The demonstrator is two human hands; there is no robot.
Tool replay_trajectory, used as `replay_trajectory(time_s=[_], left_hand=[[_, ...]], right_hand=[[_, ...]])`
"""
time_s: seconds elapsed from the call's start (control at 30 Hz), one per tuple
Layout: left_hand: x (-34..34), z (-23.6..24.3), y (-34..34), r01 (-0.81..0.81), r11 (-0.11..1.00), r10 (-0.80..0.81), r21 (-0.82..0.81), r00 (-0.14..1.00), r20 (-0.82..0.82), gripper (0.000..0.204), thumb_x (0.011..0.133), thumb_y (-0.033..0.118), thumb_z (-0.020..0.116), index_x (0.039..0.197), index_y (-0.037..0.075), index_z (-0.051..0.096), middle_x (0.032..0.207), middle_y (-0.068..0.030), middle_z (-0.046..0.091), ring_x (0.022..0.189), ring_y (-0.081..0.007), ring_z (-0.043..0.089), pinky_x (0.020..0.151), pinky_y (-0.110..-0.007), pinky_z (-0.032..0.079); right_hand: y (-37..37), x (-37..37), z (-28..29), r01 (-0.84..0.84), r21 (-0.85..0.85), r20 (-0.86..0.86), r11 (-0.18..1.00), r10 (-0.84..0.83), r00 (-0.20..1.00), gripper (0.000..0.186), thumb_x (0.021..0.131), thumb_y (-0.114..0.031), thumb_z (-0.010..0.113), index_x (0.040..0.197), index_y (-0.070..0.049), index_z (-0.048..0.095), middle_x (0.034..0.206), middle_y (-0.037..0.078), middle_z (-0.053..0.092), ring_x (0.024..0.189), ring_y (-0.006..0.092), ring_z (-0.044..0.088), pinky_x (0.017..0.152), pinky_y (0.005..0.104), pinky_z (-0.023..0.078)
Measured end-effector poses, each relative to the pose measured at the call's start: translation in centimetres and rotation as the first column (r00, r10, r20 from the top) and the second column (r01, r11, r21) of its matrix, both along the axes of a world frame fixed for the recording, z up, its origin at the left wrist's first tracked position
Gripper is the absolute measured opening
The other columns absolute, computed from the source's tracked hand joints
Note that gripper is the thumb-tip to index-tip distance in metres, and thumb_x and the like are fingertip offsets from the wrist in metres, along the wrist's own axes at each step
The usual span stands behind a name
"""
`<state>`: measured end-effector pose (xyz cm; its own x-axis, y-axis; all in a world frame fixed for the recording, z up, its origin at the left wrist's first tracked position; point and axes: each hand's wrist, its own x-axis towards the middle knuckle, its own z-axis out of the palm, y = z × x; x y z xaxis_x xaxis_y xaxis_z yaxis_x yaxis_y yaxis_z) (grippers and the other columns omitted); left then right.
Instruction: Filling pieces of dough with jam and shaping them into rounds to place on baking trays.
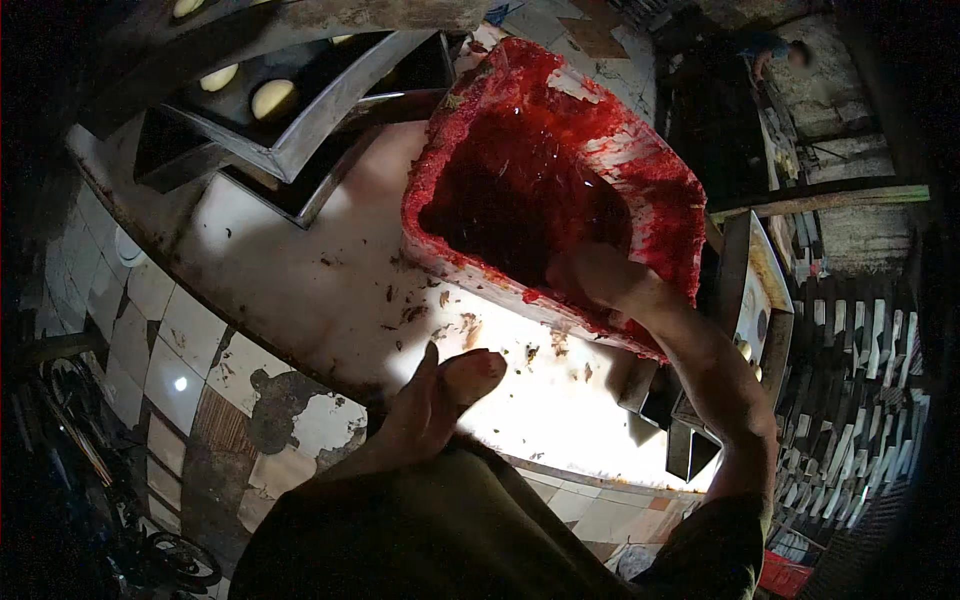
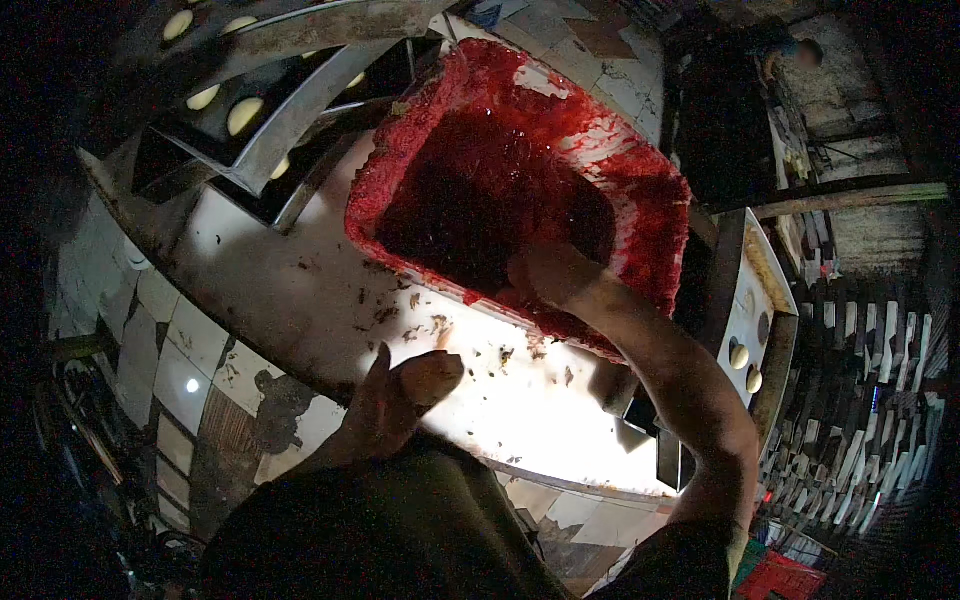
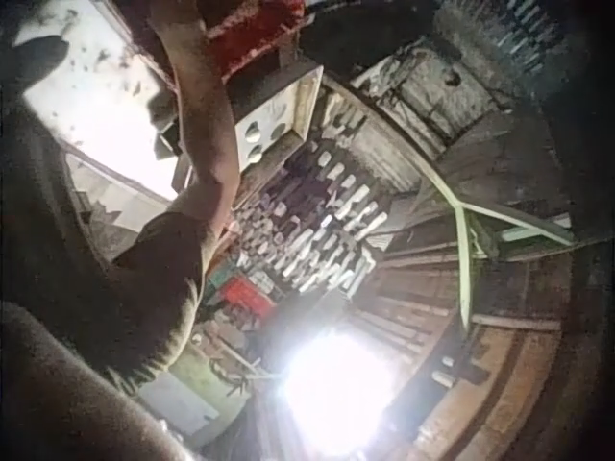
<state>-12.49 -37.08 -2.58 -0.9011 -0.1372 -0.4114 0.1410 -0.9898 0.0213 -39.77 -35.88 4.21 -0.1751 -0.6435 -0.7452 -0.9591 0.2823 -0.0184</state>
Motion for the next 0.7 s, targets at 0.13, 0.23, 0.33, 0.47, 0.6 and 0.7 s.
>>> replay_trajectory(time_s=[0.13, 0.23, 0.33, 0.47, 0.6, 0.7], left_hand=[[-0.1, 0.8, 1.2, -0.044, 0.990, 0.045, -0.131, 0.999, 0.007, 0.044, 0.095, 0.026, 0.036, 0.126, -0.005, 0.039, 0.127, -0.0136, 0.047, 0.121, -0.0225, 0.042, 0.107, -0.035, 0.028], [-0.7, 1.4, 2.6, -0.123, 0.991, 0.113, -0.052, 0.980, -0.162, 0.051, 0.092, 0.030, 0.042, 0.128, -0.005, 0.036, 0.129, -0.0142, 0.044, 0.124, -0.0231, 0.039, 0.108, -0.035, 0.026], [-1.5, 2.6, 5.5, -0.248, 0.944, 0.156, -0.216, 0.916, -0.371, 0.065, 0.088, 0.035, 0.043, 0.135, -0.006, 0.025, 0.141, -0.0181, 0.029, 0.132, -0.0271, 0.028, 0.112, -0.041, 0.016], [-2.5, 5.7, 9.9, -0.323, 0.939, 0.260, -0.120, 0.892, -0.369, 0.067, 0.087, 0.037, 0.039, 0.137, -0.005, 0.023, 0.143, -0.0174, 0.027, 0.133, -0.0263, 0.025, 0.112, -0.042, 0.013], [-2.8, 6.7, 14.2, -0.421, 0.902, 0.384, -0.091, 0.882, -0.273, 0.060, 0.087, 0.031, 0.044, 0.135, -0.002, 0.031, 0.137, -0.0140, 0.038, 0.127, -0.0232, 0.034, 0.109, -0.038, 0.021], [-2.2, 4.3, 16.1, -0.504, 0.858, 0.488, -0.101, 0.860, -0.150, 0.052, 0.083, 0.023, 0.046, 0.125, -0.008, 0.040, 0.128, -0.0165, 0.047, 0.118, -0.0250, 0.043, 0.103, -0.038, 0.030]], right_hand=[[2.0, 0.7, 7.3, -0.275, -0.162, -0.067, 0.948, 0.267, 0.961, 0.013, 0.084, -0.013, 0.055, 0.088, -0.003, 0.063, 0.089, 0.015, 0.063, 0.089, 0.0286, 0.061, 0.076, 0.0379, 0.047], [6.5, 2.8, 14.3, 0.012, -0.447, -0.007, 0.894, -0.017, 1.000, 0.011, 0.080, -0.009, 0.061, 0.089, -0.003, 0.064, 0.088, 0.014, 0.063, 0.082, 0.0284, 0.061, 0.069, 0.0355, 0.048], [13.9, 5.7, 15.5, 0.580, -0.530, 0.296, 0.618, -0.507, 0.810, 0.010, 0.079, -0.005, 0.062, 0.088, -0.002, 0.065, 0.083, 0.013, 0.062, 0.077, 0.0268, 0.060, 0.065, 0.0337, 0.048], [20.8, 9.1, 7.7, 0.387, -0.870, 0.372, 0.305, -0.108, 0.922, 0.016, 0.076, 0.004, 0.063, 0.091, 0.001, 0.064, 0.078, 0.012, 0.060, 0.072, 0.0221, 0.059, 0.064, 0.0298, 0.047], [23.2, 12.5, -2.1, 0.523, -0.851, 0.522, 0.038, -0.027, 0.852, 0.020, 0.076, 0.007, 0.063, 0.095, 0.002, 0.062, 0.084, 0.014, 0.058, 0.071, 0.0233, 0.057, 0.063, 0.0285, 0.046], [26.5, 12.8, -6.4, 0.598, -0.796, 0.600, 0.090, -0.002, 0.800, 0.017, 0.079, 0.006, 0.060, 0.095, 0.002, 0.062, 0.081, 0.013, 0.056, 0.071, 0.0239, 0.055, 0.062, 0.0298, 0.046]])
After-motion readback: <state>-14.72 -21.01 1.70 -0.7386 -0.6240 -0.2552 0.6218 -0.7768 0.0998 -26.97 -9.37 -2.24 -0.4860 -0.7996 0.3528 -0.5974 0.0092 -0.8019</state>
